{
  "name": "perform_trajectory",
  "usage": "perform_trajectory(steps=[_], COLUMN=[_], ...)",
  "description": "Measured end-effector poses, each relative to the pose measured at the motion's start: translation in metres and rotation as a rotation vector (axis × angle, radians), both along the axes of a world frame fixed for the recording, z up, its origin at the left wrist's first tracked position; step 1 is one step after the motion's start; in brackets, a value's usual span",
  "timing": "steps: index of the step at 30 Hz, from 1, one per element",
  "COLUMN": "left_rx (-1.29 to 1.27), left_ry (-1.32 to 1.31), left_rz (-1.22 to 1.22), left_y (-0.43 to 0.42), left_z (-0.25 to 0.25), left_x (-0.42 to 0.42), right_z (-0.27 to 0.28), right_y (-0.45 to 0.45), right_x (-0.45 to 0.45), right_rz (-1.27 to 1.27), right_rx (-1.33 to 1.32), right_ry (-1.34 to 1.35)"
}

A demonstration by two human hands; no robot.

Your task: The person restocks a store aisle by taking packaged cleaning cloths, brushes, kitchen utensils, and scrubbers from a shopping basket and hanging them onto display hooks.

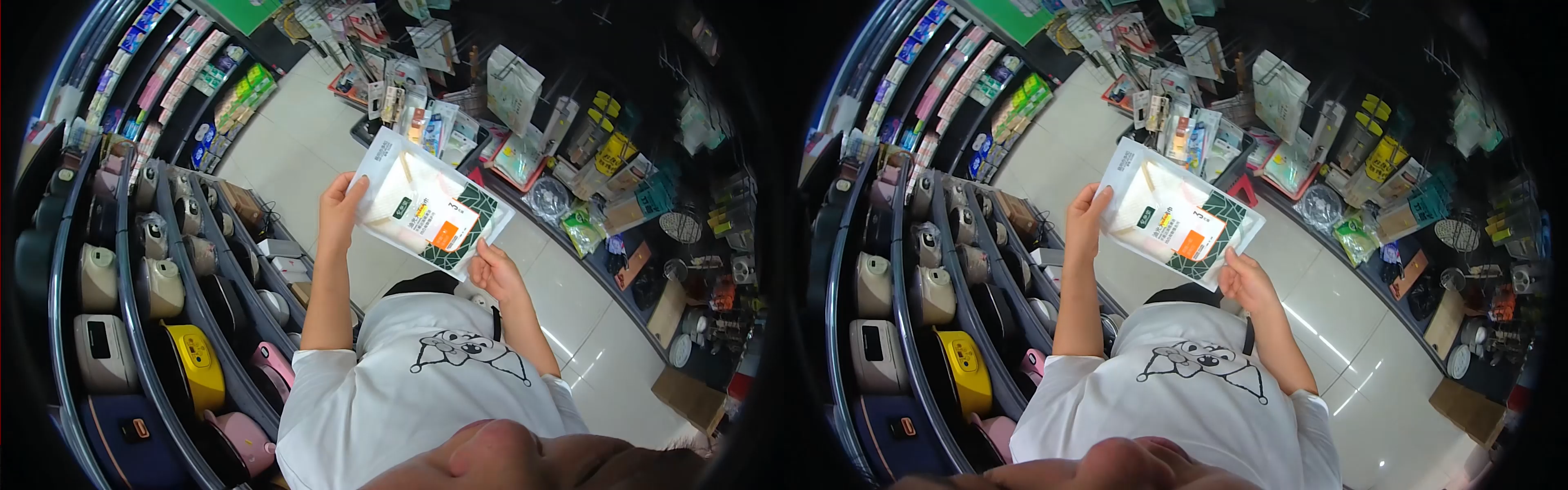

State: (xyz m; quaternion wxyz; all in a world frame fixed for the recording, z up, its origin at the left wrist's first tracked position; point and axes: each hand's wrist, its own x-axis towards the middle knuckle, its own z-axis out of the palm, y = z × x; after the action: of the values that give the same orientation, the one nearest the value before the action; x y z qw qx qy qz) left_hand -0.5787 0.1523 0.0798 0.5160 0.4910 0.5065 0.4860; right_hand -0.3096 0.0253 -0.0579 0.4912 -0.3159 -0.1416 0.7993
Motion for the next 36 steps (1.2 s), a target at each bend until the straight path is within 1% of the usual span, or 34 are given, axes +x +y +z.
perform_trajectory(steps=[3, 5, 6, 10, 11, 14, 16, 17, 18, 19, 20, 23, 24, 27, 29, 31, 32, 35, 36], left_rx=[0.045, 0.066, 0.075, 0.095, 0.113, 0.116, 0.091, 0.068, 0.053, 0.089, 0.136, 0.130, 0.142, 0.111, 0.097, 0.131, 0.117, 0.084, 0.079], left_ry=[-0.007, 0.098, 0.087, 0.158, 0.190, 0.173, 0.150, 0.134, 0.116, 0.083, 0.059, 0.033, 0.039, 0.027, 0.046, -0.010, -0.008, -0.077, -0.056], left_rz=[0.010, -0.015, -0.001, 0.038, 0.051, 0.145, 0.215, 0.253, 0.301, 0.334, 0.361, 0.429, 0.446, 0.457, 0.436, 0.418, 0.425, 0.440, 0.449], left_y=[0.000, 0.002, 0.004, 0.019, 0.024, 0.036, 0.048, 0.048, 0.049, 0.053, 0.058, 0.074, 0.079, 0.099, 0.117, 0.134, 0.141, 0.170, 0.181], left_z=[0.002, 0.000, -0.001, -0.014, -0.019, -0.027, -0.028, -0.030, -0.029, -0.024, -0.019, -0.012, -0.012, -0.004, -0.009, -0.015, -0.014, -0.024, -0.026], left_x=[-0.013, -0.029, -0.040, -0.118, -0.143, -0.227, -0.289, -0.317, -0.342, -0.368, -0.394, -0.458, -0.478, -0.516, -0.535, -0.543, -0.546, -0.566, -0.575], right_z=[0.010, 0.008, 0.007, 0.004, 0.005, 0.000, -0.007, -0.005, 0.003, 0.006, 0.002, -0.015, -0.005, 0.009, 0.004, 0.003, 0.003, -0.001, -0.002], right_y=[0.006, 0.011, 0.016, 0.052, 0.066, 0.113, 0.147, 0.160, 0.175, 0.191, 0.206, 0.245, 0.252, 0.269, 0.285, 0.300, 0.307, 0.337, 0.348], right_x=[-0.011, -0.022, -0.029, -0.085, -0.104, -0.178, -0.236, -0.265, -0.297, -0.327, -0.353, -0.425, -0.445, -0.480, -0.489, -0.497, -0.503, -0.519, -0.528], right_rz=[-0.022, -0.013, -0.007, 0.098, 0.124, 0.213, 0.260, 0.308, 0.308, 0.303, 0.352, 0.418, 0.423, 0.413, 0.417, 0.476, 0.448, 0.499, 0.484], right_rx=[0.005, 0.028, 0.038, 0.029, 0.035, 0.031, 0.107, 0.092, 0.061, 0.040, 0.051, 0.110, 0.089, 0.065, 0.068, 0.078, 0.035, 0.002, -0.012], right_ry=[-0.032, -0.047, -0.054, -0.092, -0.102, -0.159, -0.126, -0.145, -0.141, -0.133, -0.074, -0.050, -0.069, -0.097, -0.130, -0.067, -0.065, -0.024, -0.045])
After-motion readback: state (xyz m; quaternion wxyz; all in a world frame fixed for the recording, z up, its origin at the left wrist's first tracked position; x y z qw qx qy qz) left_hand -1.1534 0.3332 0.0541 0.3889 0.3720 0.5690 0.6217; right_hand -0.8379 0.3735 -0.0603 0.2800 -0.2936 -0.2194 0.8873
